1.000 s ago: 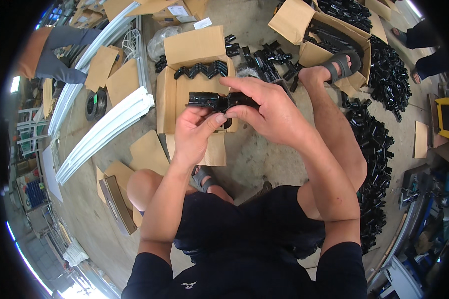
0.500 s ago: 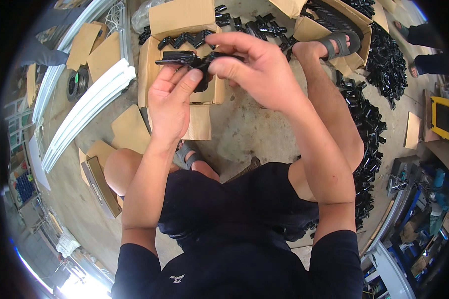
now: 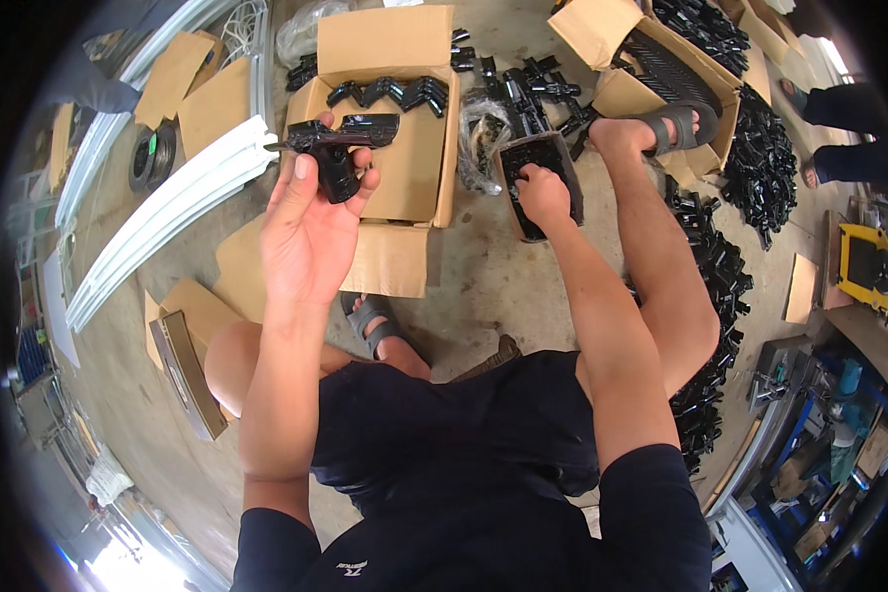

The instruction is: The person sits on the floor in a warehouse and assembles small black plastic components by hand. They pick up individual parts from cardboard boxes, fit them together, and place the assembled units into a separate box.

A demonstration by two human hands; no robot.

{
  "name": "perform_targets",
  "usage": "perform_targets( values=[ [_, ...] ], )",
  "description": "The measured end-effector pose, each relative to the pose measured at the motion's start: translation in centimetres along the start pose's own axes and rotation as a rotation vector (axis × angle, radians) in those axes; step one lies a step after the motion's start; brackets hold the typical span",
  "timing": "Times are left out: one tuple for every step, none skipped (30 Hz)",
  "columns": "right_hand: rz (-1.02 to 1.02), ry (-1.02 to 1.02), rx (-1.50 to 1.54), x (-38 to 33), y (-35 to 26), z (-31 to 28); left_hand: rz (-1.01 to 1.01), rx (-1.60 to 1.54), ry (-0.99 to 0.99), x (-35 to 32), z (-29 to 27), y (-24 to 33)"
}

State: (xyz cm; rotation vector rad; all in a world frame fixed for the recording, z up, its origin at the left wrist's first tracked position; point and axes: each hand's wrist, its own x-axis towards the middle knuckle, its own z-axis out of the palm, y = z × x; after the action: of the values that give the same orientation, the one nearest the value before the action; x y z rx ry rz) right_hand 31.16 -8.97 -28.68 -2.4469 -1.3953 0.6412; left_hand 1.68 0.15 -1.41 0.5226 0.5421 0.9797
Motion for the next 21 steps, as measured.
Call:
perform_targets(
  values=[
    [-0.046, 0.039, 0.011, 0.0, -0.4, 0.7, 0.002, 0.000, 0.014, -0.2, -0.5, 0.3],
    [-0.090, 0.077, 0.022, 0.3, -0.8, 1.4, 0.008, -0.015, 0.017, -0.2, -1.0, 0.6],
    [-0.134, 0.117, 0.035, 0.5, -1.1, 1.9, 0.015, -0.030, 0.020, -0.3, -1.5, 0.8],
    [-0.155, 0.074, -0.011, 1.6, -1.4, 1.8, 0.029, -0.045, 0.000, 0.3, -1.6, 1.2],
    [-0.147, 0.069, -0.046, 2.0, -1.2, 2.3, 0.015, -0.051, 0.007, 0.5, -1.8, 1.3],
    [-0.137, 0.064, -0.082, 1.7, -0.9, 3.1, 0.000, -0.056, 0.012, 0.3, -2.0, 1.4],
    [-0.130, 0.052, -0.117, 1.4, -1.1, 3.7, -0.014, -0.062, 0.025, 0.0, -2.2, 1.6],
    [-0.147, 0.077, -0.098, 1.6, -1.3, 4.0, -0.007, -0.065, 0.036, 0.1, -2.3, 1.8],
    [-0.145, 0.060, -0.093, 2.5, -1.3, 4.1, 0.011, -0.058, 0.019, 0.7, -2.6, 2.2],
    [-0.135, 0.029, -0.093, 2.7, -1.2, 4.1, 0.018, -0.057, 0.013, 1.0, -3.1, 2.2],
    [-0.124, -0.002, -0.093, 2.8, -1.1, 4.2, 0.025, -0.056, 0.007, 1.1, -3.3, 2.3],
    [-0.119, 0.016, -0.082, 2.7, -0.9, 4.6, 0.031, -0.058, 0.065, 1.1, -3.2, 2.5],
    [-0.112, 0.016, -0.073, 2.8, -1.1, 4.5, 0.047, -0.061, 0.079, 1.3, -3.4, 2.7],
    [-0.105, 0.016, -0.063, 2.7, -1.3, 4.3, 0.062, -0.064, 0.094, 1.5, -3.7, 2.9],
    [-0.097, 0.016, -0.053, 2.5, -1.4, 4.1, 0.077, -0.067, 0.108, 1.6, -4.0, 3.1],
    [-0.071, 0.014, -0.054, 2.5, -1.3, 4.1, 0.082, -0.040, 0.101, 1.8, -4.2, 3.5],
    [-0.045, 0.012, -0.055, 2.4, -1.1, 4.0, 0.087, -0.036, 0.124, 1.8, -4.1, 3.7],
    [-0.019, 0.010, -0.055, 2.3, -0.8, 3.9, 0.091, -0.032, 0.148, 1.7, -3.9, 3.9],
    [-0.006, 0.027, -0.042, 2.1, -1.1, 3.5, 0.099, -0.028, 0.174, 1.5, -3.8, 4.1],
    [0.008, 0.044, -0.029, 1.8, -1.4, 3.2, 0.101, -0.008, 0.187, 1.4, -3.9, 4.2],
    [0.021, 0.060, -0.016, 1.7, -1.6, 2.8, 0.102, 0.013, 0.201, 1.4, -4.1, 4.4]
  ],
)
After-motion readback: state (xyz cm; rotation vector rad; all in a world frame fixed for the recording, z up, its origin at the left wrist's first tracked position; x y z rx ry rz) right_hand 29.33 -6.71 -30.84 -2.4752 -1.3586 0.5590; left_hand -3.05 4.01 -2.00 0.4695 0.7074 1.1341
